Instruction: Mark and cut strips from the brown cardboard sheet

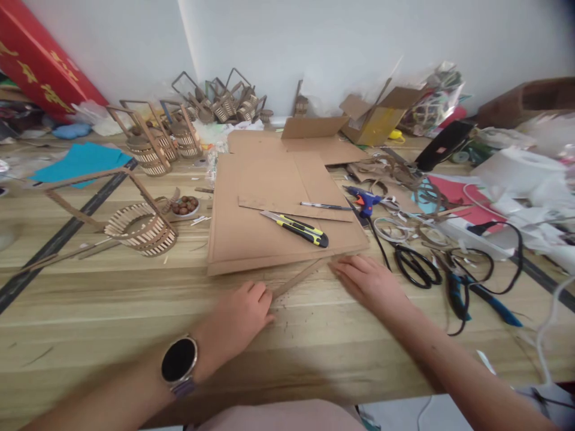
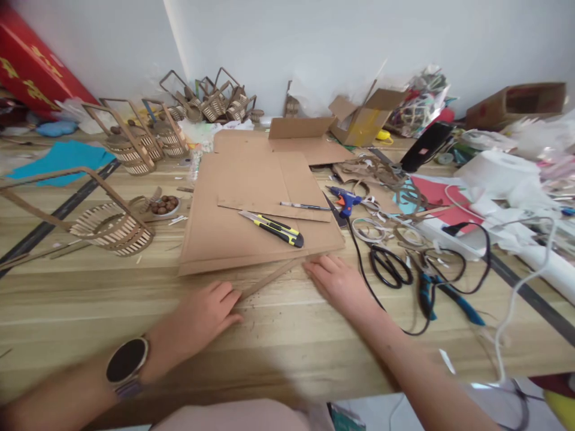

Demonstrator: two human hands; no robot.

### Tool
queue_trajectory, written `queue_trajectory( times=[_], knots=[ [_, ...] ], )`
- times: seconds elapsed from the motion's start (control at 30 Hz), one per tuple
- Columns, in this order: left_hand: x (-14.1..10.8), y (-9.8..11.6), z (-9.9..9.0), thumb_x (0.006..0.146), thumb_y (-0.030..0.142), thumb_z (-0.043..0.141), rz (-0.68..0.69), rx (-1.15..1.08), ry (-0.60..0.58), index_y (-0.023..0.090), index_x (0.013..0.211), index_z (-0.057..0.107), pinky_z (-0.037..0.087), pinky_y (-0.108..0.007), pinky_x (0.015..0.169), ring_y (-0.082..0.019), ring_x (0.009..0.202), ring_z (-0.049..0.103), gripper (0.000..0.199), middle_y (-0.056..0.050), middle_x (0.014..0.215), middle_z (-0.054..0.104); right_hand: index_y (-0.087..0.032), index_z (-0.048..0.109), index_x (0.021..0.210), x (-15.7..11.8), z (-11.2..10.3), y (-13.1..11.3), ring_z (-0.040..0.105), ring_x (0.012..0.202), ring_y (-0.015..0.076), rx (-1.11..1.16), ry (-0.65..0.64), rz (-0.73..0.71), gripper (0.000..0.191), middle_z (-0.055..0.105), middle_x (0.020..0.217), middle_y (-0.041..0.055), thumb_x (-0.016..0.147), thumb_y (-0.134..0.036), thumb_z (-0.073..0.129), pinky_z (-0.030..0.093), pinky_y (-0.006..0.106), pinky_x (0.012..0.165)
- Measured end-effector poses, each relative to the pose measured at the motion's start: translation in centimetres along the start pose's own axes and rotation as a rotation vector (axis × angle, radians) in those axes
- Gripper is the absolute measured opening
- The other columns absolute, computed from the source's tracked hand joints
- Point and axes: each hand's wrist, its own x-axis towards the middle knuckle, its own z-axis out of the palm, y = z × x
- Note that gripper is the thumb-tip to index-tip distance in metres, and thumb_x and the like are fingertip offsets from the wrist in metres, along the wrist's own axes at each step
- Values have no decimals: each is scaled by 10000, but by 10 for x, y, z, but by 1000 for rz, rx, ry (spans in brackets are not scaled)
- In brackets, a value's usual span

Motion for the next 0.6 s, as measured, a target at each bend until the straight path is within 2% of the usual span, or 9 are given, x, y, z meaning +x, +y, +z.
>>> queue_trajectory(
  times=[0.13, 0.2, 0.27, 0.4, 0.53, 0.6],
  knots=[
    [4, 16, -6, 964, 130, 532, -165, -140, -140, 169, 897, 661, 474, -330, 736, -224, 861, 650, 150, -71, 966, 675, -201, 723, 1168, 7, -2, 0, 647, 1026, 243, 72, -25, 22, 275, 725, 1124, 124, 1018, -273, 504, 544, 414, 872],
    [-2, 17, -15, 921, 136, 542, -259, -268, -191, 187, 858, 669, 461, -311, 731, -207, 842, 656, 151, -54, 941, 689, -212, 700, 1227, 8, -3, -4, 621, 1127, 260, 121, -76, -44, 290, 711, 1191, 128, 999, -317, 554, 532, 442, 917],
    [-15, 14, -24, 866, 158, 554, -343, -415, -234, 204, 833, 669, 442, -289, 715, -194, 815, 655, 128, -27, 884, 696, -224, 699, 1225, 4, -4, -8, 608, 1165, 256, 142, -113, -127, 285, 721, 1178, 112, 982, -328, 591, 519, 443, 940],
    [-51, -1, -37, 806, 261, 536, -452, -595, -352, 224, 834, 662, 412, -266, 660, -186, 740, 636, 135, -1, 802, 699, -215, 719, 1098, -10, -8, -19, 631, 1093, 214, 117, -80, -181, 185, 745, 1058, 70, 992, -244, 570, 500, 388, 938],
    [-83, -12, -39, 799, 376, 529, -585, -651, -458, 238, 874, 654, 412, -253, 642, -183, 708, 621, 201, 8, 751, 683, -191, 674, 1165, -16, -12, -30, 628, 1062, 208, 53, -39, -203, 244, 737, 1047, 61, 1037, -210, 467, 465, 384, 947],
    [-91, -11, -39, 803, 404, 528, -597, -668, -480, 249, 891, 654, 394, -245, 623, -176, 690, 614, 218, 20, 721, 672, -178, 675, 1121, -14, -11, -31, 630, 933, 203, -17, -14, -205, 237, 722, 938, 48, 1038, -183, 453, 460, 377, 894]
  ],
)
